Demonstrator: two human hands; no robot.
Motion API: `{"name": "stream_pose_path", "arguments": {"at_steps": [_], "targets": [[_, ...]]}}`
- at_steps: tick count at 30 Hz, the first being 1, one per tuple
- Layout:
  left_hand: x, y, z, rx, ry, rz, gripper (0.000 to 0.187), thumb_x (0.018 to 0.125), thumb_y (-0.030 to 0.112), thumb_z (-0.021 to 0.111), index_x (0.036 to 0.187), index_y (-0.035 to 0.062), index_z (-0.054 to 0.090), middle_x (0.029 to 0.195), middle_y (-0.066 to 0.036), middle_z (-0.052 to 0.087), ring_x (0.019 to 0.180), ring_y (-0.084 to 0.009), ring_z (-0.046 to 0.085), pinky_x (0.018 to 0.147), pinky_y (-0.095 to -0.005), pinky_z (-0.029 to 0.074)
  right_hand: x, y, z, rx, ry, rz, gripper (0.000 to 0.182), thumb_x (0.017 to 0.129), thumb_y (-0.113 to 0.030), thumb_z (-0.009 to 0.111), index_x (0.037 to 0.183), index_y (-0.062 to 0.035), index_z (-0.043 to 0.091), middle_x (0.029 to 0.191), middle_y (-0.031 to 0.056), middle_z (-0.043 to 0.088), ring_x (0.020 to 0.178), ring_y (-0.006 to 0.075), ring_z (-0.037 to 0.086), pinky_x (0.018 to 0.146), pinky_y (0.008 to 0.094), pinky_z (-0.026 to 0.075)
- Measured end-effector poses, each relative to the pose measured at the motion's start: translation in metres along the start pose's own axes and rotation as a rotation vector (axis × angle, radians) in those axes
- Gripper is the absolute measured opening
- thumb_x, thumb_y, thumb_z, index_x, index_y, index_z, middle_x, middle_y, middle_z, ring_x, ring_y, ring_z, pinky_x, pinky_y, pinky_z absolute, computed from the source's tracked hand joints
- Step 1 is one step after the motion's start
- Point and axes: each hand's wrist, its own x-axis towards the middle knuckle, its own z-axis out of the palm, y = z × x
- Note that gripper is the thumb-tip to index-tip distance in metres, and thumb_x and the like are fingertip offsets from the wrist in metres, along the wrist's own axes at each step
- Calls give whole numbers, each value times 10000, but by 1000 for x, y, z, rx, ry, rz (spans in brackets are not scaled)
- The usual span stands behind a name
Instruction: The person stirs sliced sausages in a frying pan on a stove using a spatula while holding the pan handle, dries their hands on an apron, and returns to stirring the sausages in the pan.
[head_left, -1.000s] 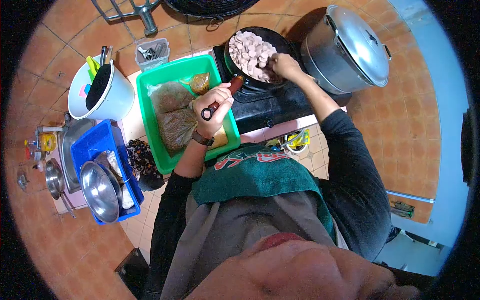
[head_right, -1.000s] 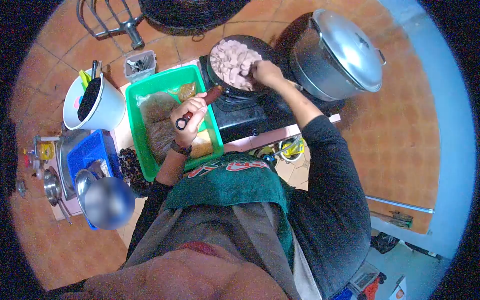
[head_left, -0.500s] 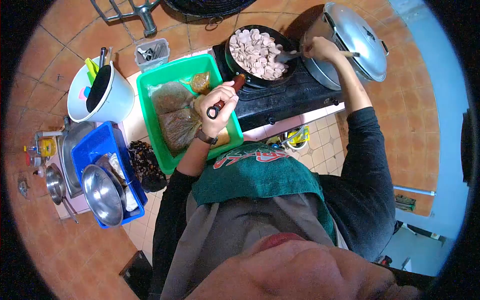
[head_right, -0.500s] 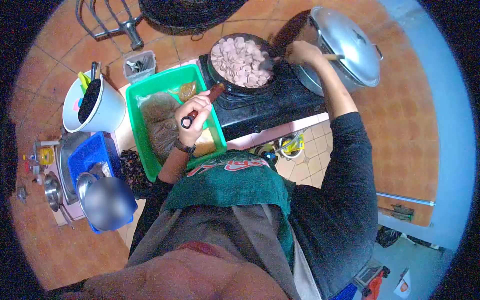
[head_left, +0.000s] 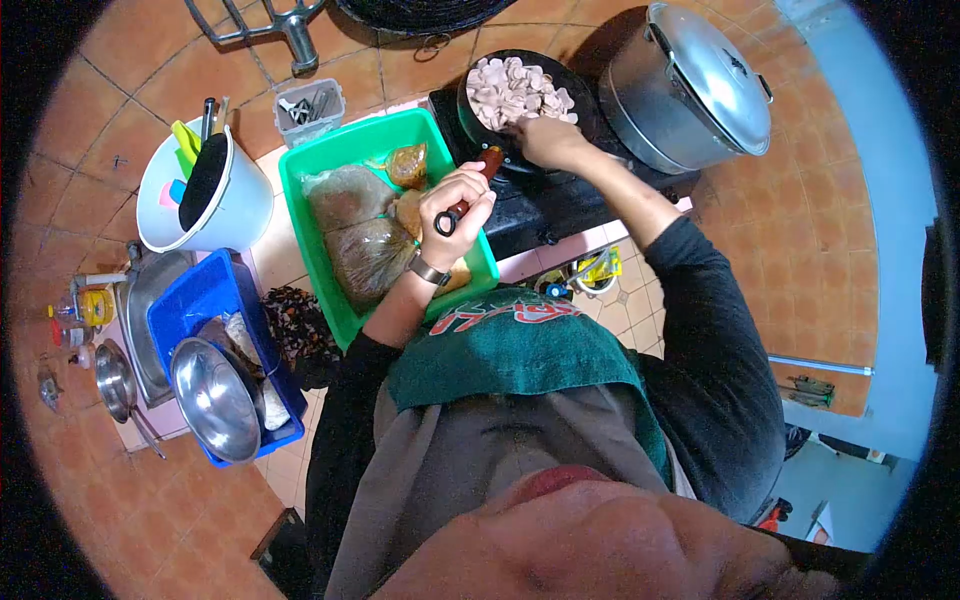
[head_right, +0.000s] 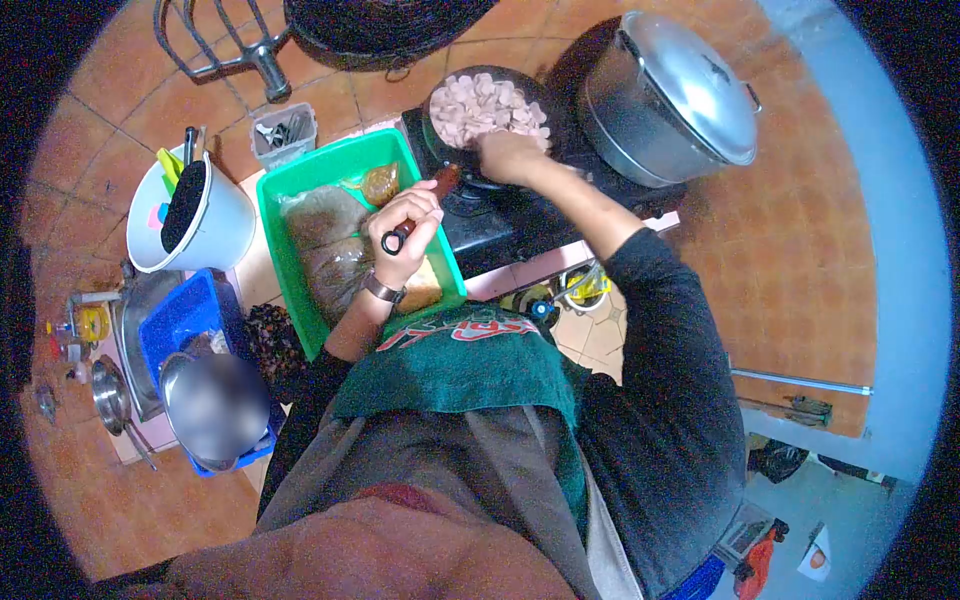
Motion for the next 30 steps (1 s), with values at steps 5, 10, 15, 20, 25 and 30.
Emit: {"name": "stream_pose_path", "arguments": {"at_steps": [5, 10, 15, 20, 25, 30], "targets": [[-1, 2, 4, 24, 7, 41, 215, 724, -94, 642, 610, 17, 497, 660, -67, 586, 679, -200, 614, 880, -438, 502, 41, -2, 16, 34, 99, 182, 302, 813, -171, 573, 1030, 10, 679, 1067, 249, 649, 1006, 362, 646, 879, 439, 506], [-1, 0, 5, 38, 14, 59, 214, 721, -93, 640, 607, 17, 496, 650, -67, 587, 671, -201, 618, 874, -437, 507, 72, 56, 32, 203, 116, 197, 380, 808, -304, 631, 988, 26, 685, 1055, 262, 646, 996, 359, 647, 870, 415, 504], [-1, 1, 4, 53, 19, 55, 214, 720, -89, 640, 603, 19, 497, 647, -66, 593, 669, -202, 625, 871, -437, 509, 46, 90, 17, 455, 122, 152, 359, 791, -253, 621, 980, 49, 669, 749, 144, 671, 640, 216, 618, 594, 351, 500], [-2, 1, 4, 52, 13, 49, 217, 721, -87, 641, 602, 23, 497, 648, -65, 593, 673, -204, 624, 872, -436, 508, 32, 137, 7, 476, -7, 249, 315, 832, -261, 603, 950, 21, 679, 677, 91, 628, 540, 191, 564, 502, 341, 456], [-2, 0, 4, 58, -1, 64, 228, 722, -92, 639, 601, 29, 488, 658, -65, 590, 681, -199, 621, 874, -441, 508, 20, 142, -23, 377, 242, 176, 298, 860, -281, 569, 982, -26, 662, 778, 147, 665, 663, 260, 632, 619, 365, 500], [-4, -1, 7, 56, 5, 70, 248, 716, -105, 644, 602, 39, 477, 660, -64, 589, 684, -199, 620, 879, -445, 508, 44, 115, -5, -7, 226, 273, 319, 843, -239, 509, 1076, -74, 652, 1073, 207, 655, 1018, 375, 625, 859, 470, 502]]}}
